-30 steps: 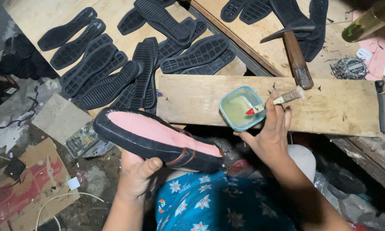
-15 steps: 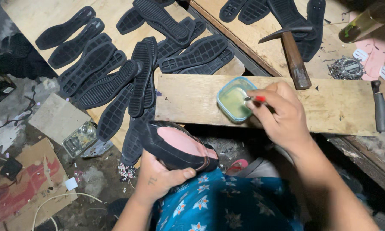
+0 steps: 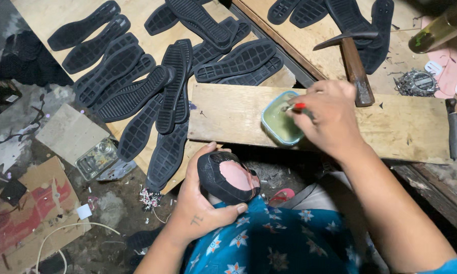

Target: The person holds a black shoe with a pink insole in one hand and uses a brush to apply glue from a small container onto the sole edge of the shoe. They rotate the shoe to coat different sections of the sole edge, dipping the brush back into the glue container as needed.

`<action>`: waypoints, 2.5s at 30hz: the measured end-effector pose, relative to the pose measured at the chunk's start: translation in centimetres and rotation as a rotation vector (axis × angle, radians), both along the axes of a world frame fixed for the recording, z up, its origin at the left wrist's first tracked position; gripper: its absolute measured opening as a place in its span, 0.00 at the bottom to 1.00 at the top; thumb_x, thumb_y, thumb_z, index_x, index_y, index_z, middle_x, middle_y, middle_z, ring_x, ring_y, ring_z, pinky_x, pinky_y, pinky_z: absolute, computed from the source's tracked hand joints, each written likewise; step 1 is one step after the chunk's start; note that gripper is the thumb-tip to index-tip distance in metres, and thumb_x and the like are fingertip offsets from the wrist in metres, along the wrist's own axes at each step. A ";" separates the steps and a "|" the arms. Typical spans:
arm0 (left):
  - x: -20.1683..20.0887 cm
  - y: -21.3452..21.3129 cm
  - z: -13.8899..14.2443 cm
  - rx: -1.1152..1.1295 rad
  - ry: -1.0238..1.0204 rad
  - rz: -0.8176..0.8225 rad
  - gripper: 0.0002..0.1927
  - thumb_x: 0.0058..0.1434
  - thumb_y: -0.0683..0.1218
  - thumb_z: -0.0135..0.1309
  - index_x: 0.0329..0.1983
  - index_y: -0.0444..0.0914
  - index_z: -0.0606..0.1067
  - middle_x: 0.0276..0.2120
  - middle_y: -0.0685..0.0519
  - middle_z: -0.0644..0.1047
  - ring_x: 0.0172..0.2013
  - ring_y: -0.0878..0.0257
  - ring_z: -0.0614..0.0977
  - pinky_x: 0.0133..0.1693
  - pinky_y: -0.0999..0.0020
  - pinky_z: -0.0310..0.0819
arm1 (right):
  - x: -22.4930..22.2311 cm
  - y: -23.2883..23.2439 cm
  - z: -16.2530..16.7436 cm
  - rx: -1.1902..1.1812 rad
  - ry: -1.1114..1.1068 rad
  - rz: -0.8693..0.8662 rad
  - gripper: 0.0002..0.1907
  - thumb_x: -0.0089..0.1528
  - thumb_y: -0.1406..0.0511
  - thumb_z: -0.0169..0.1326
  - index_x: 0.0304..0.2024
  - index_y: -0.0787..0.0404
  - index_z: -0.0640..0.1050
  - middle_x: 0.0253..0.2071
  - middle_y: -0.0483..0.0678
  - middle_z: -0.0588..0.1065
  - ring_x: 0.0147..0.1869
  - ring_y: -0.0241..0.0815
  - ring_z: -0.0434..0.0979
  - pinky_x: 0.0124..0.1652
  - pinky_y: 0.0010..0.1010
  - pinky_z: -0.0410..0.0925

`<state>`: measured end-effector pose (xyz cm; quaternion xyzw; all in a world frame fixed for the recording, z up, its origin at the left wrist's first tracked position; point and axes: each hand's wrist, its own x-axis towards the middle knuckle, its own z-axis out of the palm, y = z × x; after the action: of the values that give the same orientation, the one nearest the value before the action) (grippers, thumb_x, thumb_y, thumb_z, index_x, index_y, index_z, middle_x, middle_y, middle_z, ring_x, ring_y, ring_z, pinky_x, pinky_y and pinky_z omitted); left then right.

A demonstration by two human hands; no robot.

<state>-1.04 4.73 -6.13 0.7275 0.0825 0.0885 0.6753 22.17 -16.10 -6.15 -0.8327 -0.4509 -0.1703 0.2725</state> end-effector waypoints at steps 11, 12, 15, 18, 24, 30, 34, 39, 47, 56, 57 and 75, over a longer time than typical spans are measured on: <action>0.4 -0.4 -1.0 0.041 -0.092 -0.084 0.57 0.44 0.41 0.72 0.75 0.37 0.53 0.59 0.44 0.76 0.58 0.56 0.81 0.63 0.60 0.73 | -5.0 -5.3 0.9 0.251 0.422 -0.294 0.11 0.69 0.66 0.59 0.50 0.67 0.75 0.42 0.51 0.80 0.45 0.40 0.81 0.47 0.32 0.72; 0.5 -0.5 -1.1 -0.002 -0.126 -0.114 0.58 0.45 0.41 0.72 0.76 0.38 0.52 0.62 0.44 0.73 0.60 0.56 0.79 0.64 0.60 0.73 | -5.0 -5.3 0.6 0.359 0.686 -0.257 0.10 0.69 0.66 0.57 0.49 0.66 0.75 0.41 0.52 0.79 0.43 0.42 0.82 0.44 0.34 0.73; 0.6 -0.9 -1.0 -0.089 -0.134 -0.177 0.60 0.46 0.40 0.72 0.79 0.39 0.51 0.66 0.43 0.70 0.63 0.56 0.77 0.66 0.60 0.70 | -5.6 -5.2 0.3 0.742 1.242 -0.100 0.08 0.69 0.68 0.53 0.49 0.66 0.73 0.39 0.56 0.78 0.40 0.48 0.82 0.40 0.39 0.75; 0.7 -1.5 -0.7 -0.091 -0.078 -0.217 0.60 0.46 0.41 0.72 0.80 0.40 0.52 0.68 0.44 0.70 0.65 0.56 0.75 0.67 0.61 0.69 | -9.1 -5.5 0.7 1.100 1.227 0.106 0.11 0.69 0.73 0.55 0.53 0.67 0.69 0.42 0.61 0.77 0.44 0.52 0.81 0.48 0.46 0.77; 1.1 -1.8 -0.4 0.056 -0.189 -0.237 0.59 0.46 0.41 0.74 0.80 0.39 0.55 0.68 0.44 0.72 0.66 0.54 0.75 0.69 0.60 0.66 | -13.8 -4.6 2.3 0.935 0.912 0.188 0.18 0.67 0.74 0.56 0.57 0.65 0.67 0.47 0.64 0.78 0.49 0.49 0.82 0.54 0.42 0.77; 0.8 -1.9 -0.3 0.104 -0.293 -0.228 0.58 0.48 0.41 0.74 0.80 0.45 0.55 0.69 0.43 0.71 0.66 0.53 0.76 0.69 0.60 0.67 | -13.9 -3.4 3.0 0.657 0.627 0.264 0.14 0.67 0.72 0.56 0.53 0.63 0.67 0.47 0.60 0.79 0.49 0.45 0.84 0.49 0.35 0.79; 0.7 -1.4 0.0 0.206 -0.407 -0.220 0.57 0.50 0.41 0.73 0.80 0.53 0.55 0.68 0.43 0.69 0.65 0.51 0.76 0.67 0.61 0.69 | -14.2 -3.2 2.4 0.771 0.801 0.095 0.14 0.67 0.75 0.55 0.53 0.66 0.68 0.47 0.59 0.79 0.50 0.44 0.82 0.53 0.34 0.76; 0.7 -1.5 0.4 0.325 -0.408 -0.207 0.53 0.50 0.41 0.72 0.77 0.53 0.59 0.69 0.41 0.69 0.66 0.46 0.77 0.69 0.55 0.69 | -13.9 -3.8 1.9 0.721 1.075 -0.103 0.13 0.64 0.76 0.54 0.50 0.70 0.70 0.44 0.59 0.80 0.48 0.42 0.81 0.51 0.31 0.74; 1.1 -1.7 0.8 0.501 -0.358 -0.161 0.48 0.50 0.44 0.70 0.73 0.52 0.61 0.67 0.44 0.71 0.66 0.46 0.76 0.74 0.42 0.59 | -14.6 -4.4 1.9 0.736 1.058 -0.061 0.15 0.63 0.76 0.55 0.52 0.70 0.70 0.45 0.59 0.79 0.49 0.42 0.81 0.50 0.30 0.73; 1.2 -1.6 0.6 0.554 -0.341 -0.151 0.47 0.50 0.44 0.69 0.73 0.50 0.61 0.66 0.43 0.71 0.64 0.44 0.76 0.72 0.42 0.61 | -14.5 -3.9 2.6 0.746 0.903 0.168 0.13 0.67 0.76 0.54 0.53 0.68 0.70 0.48 0.61 0.79 0.52 0.44 0.82 0.52 0.33 0.77; 1.2 -1.6 0.6 0.554 -0.340 -0.151 0.47 0.50 0.44 0.69 0.73 0.50 0.61 0.66 0.43 0.71 0.64 0.44 0.76 0.72 0.42 0.61 | -14.5 -3.8 2.8 0.733 0.902 0.178 0.13 0.67 0.76 0.54 0.53 0.68 0.70 0.49 0.62 0.79 0.52 0.44 0.82 0.52 0.33 0.77; 1.2 -1.8 0.3 0.386 -0.350 -0.168 0.54 0.49 0.41 0.73 0.77 0.51 0.58 0.68 0.41 0.69 0.65 0.45 0.76 0.65 0.59 0.72 | -13.0 -3.9 5.0 0.518 0.717 0.261 0.14 0.67 0.73 0.54 0.54 0.62 0.68 0.51 0.60 0.78 0.52 0.42 0.83 0.51 0.31 0.77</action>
<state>0.13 2.95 -5.86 0.8206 -0.1144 0.1706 0.5333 9.12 -19.98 -1.16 -0.6798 -0.3718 0.0572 0.6296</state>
